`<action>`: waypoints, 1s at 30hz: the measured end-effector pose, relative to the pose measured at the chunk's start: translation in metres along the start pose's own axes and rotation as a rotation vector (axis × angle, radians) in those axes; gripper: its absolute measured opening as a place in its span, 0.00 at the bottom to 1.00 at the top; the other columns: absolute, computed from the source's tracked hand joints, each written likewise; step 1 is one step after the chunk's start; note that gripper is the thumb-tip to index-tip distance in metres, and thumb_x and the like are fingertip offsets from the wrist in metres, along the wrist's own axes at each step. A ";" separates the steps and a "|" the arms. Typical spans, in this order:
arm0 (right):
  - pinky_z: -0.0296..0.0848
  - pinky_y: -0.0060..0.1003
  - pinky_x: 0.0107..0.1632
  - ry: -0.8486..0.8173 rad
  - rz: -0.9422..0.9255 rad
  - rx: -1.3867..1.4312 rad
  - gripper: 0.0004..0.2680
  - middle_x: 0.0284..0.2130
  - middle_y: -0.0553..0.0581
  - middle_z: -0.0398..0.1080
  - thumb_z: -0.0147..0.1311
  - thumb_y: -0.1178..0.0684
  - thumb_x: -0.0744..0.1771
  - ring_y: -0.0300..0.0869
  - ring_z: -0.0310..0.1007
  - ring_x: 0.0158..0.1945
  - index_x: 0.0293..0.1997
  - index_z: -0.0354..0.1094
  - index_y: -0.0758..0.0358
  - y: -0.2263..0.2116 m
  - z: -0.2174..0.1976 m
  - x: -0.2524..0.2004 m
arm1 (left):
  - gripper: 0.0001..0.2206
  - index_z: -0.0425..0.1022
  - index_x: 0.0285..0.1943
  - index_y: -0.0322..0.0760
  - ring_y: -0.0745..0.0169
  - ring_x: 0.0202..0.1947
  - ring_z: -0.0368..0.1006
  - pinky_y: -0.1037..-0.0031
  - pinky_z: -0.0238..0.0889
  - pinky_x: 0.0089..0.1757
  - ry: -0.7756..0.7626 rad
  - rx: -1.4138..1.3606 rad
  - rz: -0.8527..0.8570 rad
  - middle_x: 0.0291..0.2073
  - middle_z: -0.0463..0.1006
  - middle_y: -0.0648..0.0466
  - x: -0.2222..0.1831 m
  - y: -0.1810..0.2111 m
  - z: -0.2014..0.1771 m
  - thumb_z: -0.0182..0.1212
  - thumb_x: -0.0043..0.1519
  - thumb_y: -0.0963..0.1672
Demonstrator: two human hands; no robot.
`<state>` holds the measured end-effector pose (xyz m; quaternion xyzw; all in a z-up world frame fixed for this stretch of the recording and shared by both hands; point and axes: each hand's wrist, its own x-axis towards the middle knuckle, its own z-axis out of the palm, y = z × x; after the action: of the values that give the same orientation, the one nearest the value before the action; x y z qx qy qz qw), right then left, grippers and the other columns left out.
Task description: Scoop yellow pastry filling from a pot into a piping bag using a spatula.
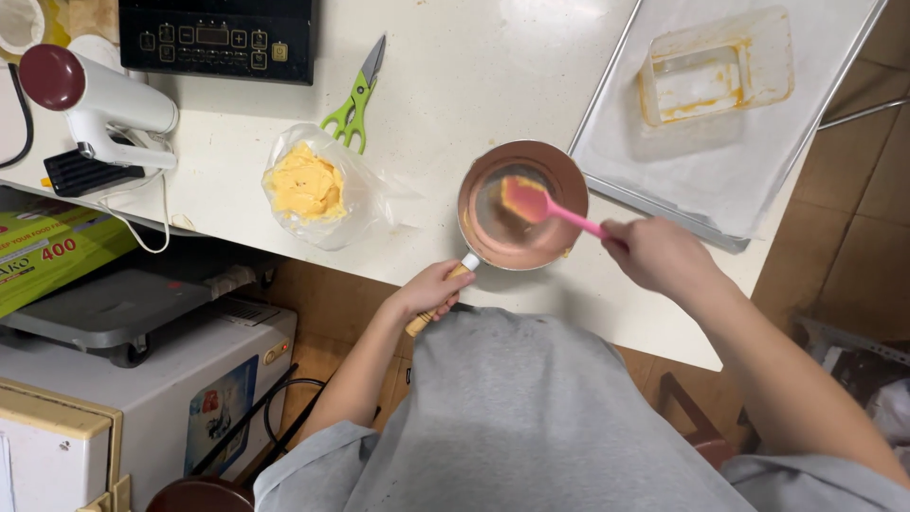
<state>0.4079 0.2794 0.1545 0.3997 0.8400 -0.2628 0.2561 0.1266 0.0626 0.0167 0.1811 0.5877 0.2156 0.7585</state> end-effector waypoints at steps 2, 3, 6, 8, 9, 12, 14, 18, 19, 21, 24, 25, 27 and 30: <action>0.74 0.51 0.42 0.047 0.036 -0.005 0.11 0.30 0.61 0.76 0.48 0.45 0.70 0.55 0.77 0.37 0.53 0.74 0.51 -0.007 -0.007 0.003 | 0.15 0.69 0.51 0.35 0.73 0.12 0.59 0.76 0.55 0.17 0.103 0.106 0.031 0.17 0.65 0.59 -0.015 0.016 0.015 0.55 0.68 0.51; 0.75 0.53 0.41 0.096 0.073 -0.008 0.11 0.30 0.62 0.75 0.47 0.46 0.69 0.57 0.77 0.37 0.53 0.74 0.50 -0.011 -0.011 0.007 | 0.15 0.72 0.53 0.38 0.72 0.11 0.61 0.76 0.57 0.16 0.204 0.214 0.061 0.16 0.66 0.59 -0.022 0.025 0.021 0.55 0.67 0.51; 0.75 0.54 0.38 0.133 0.052 -0.134 0.11 0.31 0.62 0.75 0.43 0.49 0.70 0.57 0.77 0.36 0.54 0.70 0.57 -0.011 -0.008 0.016 | 0.17 0.73 0.56 0.37 0.60 0.15 0.65 0.68 0.61 0.21 0.320 0.299 0.035 0.20 0.71 0.51 -0.029 0.023 0.040 0.56 0.66 0.51; 0.76 0.55 0.39 0.081 0.080 -0.123 0.11 0.32 0.63 0.76 0.40 0.50 0.71 0.58 0.77 0.38 0.56 0.69 0.57 -0.012 0.001 0.027 | 0.17 0.73 0.56 0.36 0.55 0.23 0.72 0.66 0.65 0.28 0.373 0.390 0.185 0.26 0.76 0.47 -0.019 0.008 0.042 0.57 0.66 0.51; 0.76 0.55 0.40 0.032 0.110 -0.108 0.12 0.33 0.65 0.76 0.37 0.51 0.73 0.59 0.77 0.39 0.58 0.68 0.56 -0.013 0.006 0.031 | 0.18 0.73 0.55 0.34 0.50 0.31 0.78 0.64 0.70 0.36 0.424 0.486 0.336 0.32 0.81 0.44 -0.014 -0.001 0.044 0.57 0.66 0.50; 0.76 0.53 0.46 0.010 0.032 -0.164 0.17 0.36 0.63 0.77 0.35 0.46 0.77 0.58 0.78 0.41 0.46 0.74 0.63 -0.012 0.030 0.038 | 0.19 0.71 0.57 0.35 0.43 0.38 0.80 0.61 0.70 0.42 0.419 0.457 0.164 0.37 0.82 0.40 -0.029 0.016 0.053 0.55 0.65 0.51; 0.76 0.54 0.44 0.043 -0.068 -0.114 0.13 0.34 0.63 0.76 0.40 0.48 0.73 0.59 0.77 0.40 0.48 0.72 0.63 -0.018 0.030 0.034 | 0.19 0.71 0.57 0.35 0.42 0.38 0.79 0.60 0.70 0.42 0.430 0.464 0.181 0.37 0.82 0.39 -0.024 0.010 0.053 0.55 0.66 0.52; 0.75 0.55 0.43 0.087 -0.096 -0.014 0.11 0.31 0.66 0.75 0.45 0.51 0.68 0.60 0.77 0.37 0.53 0.71 0.59 -0.023 0.003 0.013 | 0.19 0.71 0.56 0.34 0.40 0.38 0.79 0.59 0.70 0.41 0.437 0.496 0.204 0.37 0.82 0.39 -0.027 0.012 0.054 0.55 0.66 0.52; 0.75 0.55 0.43 0.086 -0.098 -0.014 0.11 0.31 0.66 0.75 0.45 0.51 0.68 0.60 0.77 0.37 0.53 0.71 0.59 -0.020 0.007 0.015 | 0.19 0.71 0.56 0.34 0.40 0.38 0.79 0.59 0.70 0.41 0.439 0.495 0.203 0.37 0.82 0.39 -0.028 0.014 0.054 0.55 0.66 0.52; 0.75 0.55 0.42 0.148 0.017 -0.049 0.10 0.32 0.65 0.75 0.43 0.50 0.71 0.59 0.77 0.38 0.51 0.71 0.61 -0.013 0.013 0.018 | 0.19 0.71 0.56 0.35 0.40 0.38 0.79 0.58 0.69 0.41 0.425 0.503 0.160 0.37 0.82 0.39 -0.029 0.016 0.055 0.55 0.66 0.52; 0.77 0.52 0.45 0.123 -0.023 -0.094 0.14 0.36 0.63 0.76 0.41 0.49 0.75 0.58 0.78 0.40 0.42 0.74 0.63 -0.001 0.062 0.038 | 0.19 0.71 0.57 0.35 0.41 0.38 0.80 0.59 0.71 0.41 0.432 0.471 0.204 0.37 0.82 0.39 -0.023 0.010 0.054 0.55 0.66 0.52; 0.77 0.52 0.45 0.125 -0.020 -0.093 0.14 0.36 0.63 0.76 0.41 0.49 0.75 0.58 0.78 0.40 0.42 0.74 0.63 -0.009 0.052 0.030 | 0.19 0.71 0.57 0.35 0.41 0.38 0.80 0.59 0.71 0.41 0.431 0.474 0.206 0.37 0.82 0.39 -0.021 0.009 0.054 0.55 0.66 0.52; 0.76 0.54 0.42 0.061 -0.124 -0.041 0.10 0.35 0.61 0.75 0.45 0.51 0.69 0.58 0.77 0.39 0.51 0.70 0.59 -0.029 0.033 0.016 | 0.19 0.72 0.56 0.35 0.42 0.39 0.80 0.60 0.71 0.42 0.437 0.468 0.179 0.37 0.82 0.40 -0.019 0.006 0.052 0.56 0.65 0.52; 0.75 0.54 0.45 0.067 -0.049 0.015 0.11 0.35 0.63 0.75 0.47 0.50 0.68 0.58 0.77 0.41 0.54 0.73 0.51 -0.023 0.014 0.007 | 0.19 0.71 0.59 0.35 0.41 0.41 0.79 0.60 0.70 0.43 0.451 0.495 0.233 0.39 0.82 0.39 -0.018 0.001 0.050 0.56 0.66 0.51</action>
<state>0.3883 0.2618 0.1451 0.3896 0.8557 -0.2615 0.2183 0.1714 0.0528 0.0438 0.3730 0.7502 0.1864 0.5132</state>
